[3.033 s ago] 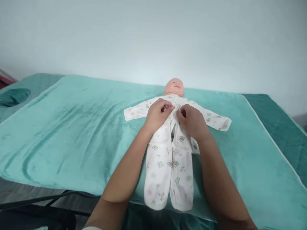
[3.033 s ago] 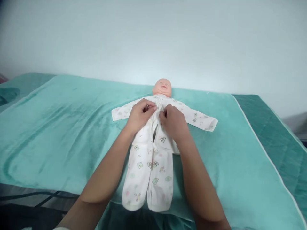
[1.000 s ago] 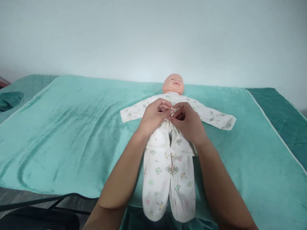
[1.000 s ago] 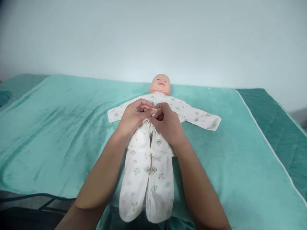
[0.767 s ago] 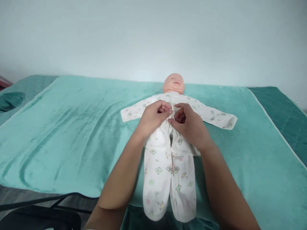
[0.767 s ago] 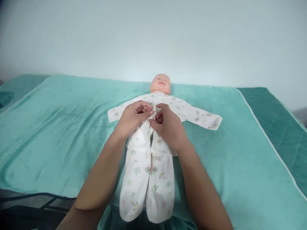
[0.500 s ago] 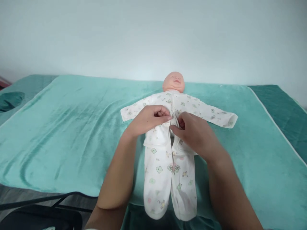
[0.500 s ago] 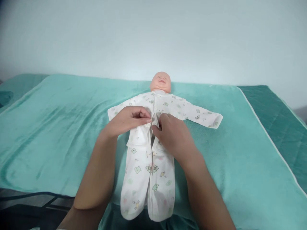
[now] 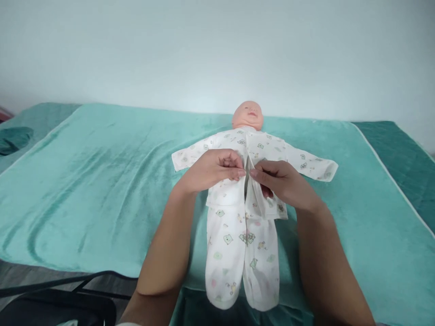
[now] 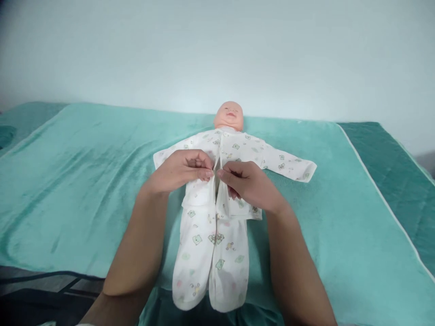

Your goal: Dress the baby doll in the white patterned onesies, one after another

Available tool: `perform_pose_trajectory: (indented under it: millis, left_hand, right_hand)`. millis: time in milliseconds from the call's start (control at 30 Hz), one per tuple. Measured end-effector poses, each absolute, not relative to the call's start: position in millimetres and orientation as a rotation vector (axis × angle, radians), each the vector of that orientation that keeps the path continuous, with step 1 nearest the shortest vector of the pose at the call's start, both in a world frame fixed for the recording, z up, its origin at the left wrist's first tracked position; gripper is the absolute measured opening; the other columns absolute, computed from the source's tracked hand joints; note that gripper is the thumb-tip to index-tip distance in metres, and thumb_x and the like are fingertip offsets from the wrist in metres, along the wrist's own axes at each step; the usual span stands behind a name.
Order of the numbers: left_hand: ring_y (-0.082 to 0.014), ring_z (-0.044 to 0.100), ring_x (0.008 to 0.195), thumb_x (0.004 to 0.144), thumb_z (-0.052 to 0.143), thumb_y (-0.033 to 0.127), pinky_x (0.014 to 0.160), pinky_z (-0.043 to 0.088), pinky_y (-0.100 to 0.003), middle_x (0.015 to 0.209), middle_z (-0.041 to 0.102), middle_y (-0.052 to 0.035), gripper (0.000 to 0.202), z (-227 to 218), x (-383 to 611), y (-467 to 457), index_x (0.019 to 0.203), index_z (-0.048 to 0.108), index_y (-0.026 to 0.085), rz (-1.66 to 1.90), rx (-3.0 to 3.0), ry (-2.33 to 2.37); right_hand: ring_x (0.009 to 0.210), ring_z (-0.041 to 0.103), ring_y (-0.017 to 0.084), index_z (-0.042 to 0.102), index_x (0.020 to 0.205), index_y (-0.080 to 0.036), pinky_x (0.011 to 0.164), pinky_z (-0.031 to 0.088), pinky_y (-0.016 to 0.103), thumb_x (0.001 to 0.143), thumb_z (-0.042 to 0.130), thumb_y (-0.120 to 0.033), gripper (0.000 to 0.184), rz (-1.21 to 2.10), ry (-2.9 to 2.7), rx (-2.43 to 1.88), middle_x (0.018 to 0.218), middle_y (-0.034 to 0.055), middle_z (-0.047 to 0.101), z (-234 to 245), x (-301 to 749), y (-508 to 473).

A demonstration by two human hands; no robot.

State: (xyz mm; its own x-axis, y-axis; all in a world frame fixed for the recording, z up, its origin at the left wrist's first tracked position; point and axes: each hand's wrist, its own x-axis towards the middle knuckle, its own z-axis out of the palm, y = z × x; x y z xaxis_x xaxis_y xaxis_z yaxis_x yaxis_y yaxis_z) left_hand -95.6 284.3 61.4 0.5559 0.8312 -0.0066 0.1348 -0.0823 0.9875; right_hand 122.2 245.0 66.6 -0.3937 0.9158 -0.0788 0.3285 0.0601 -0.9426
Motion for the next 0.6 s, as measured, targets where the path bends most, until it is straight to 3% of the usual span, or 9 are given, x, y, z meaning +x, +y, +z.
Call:
perform_pose_trajectory:
  millis: [200,600]
  left_hand:
    - [-0.0103,0.065,0.067,0.08,0.08,0.039,0.066,0.054,-0.022,0.072,0.07,-0.0027,0.027,62,-85,280,0.083,0.069,0.014,0.763,1.385,0.8]
    - [-0.0097,0.064,0.062,0.077,0.083,0.034,0.062,0.055,-0.023,0.069,0.07,-0.0021,0.024,53,-91,290,0.085,0.072,0.014,0.703,1.348,0.753]
  right_hand:
    - [0.046,0.047,0.007,0.062,0.071,-0.016,0.044,0.034,0.02,0.093,0.067,-0.053,0.043,1.487,-1.553,-1.128,0.054,-0.0027,0.052,59,119,249]
    - [0.048,0.052,0.009,0.064,0.066,-0.014,0.044,0.038,0.021,0.089,0.067,-0.063,0.054,1.526,-1.591,-1.237,0.057,0.0028,0.06,62,117,249]
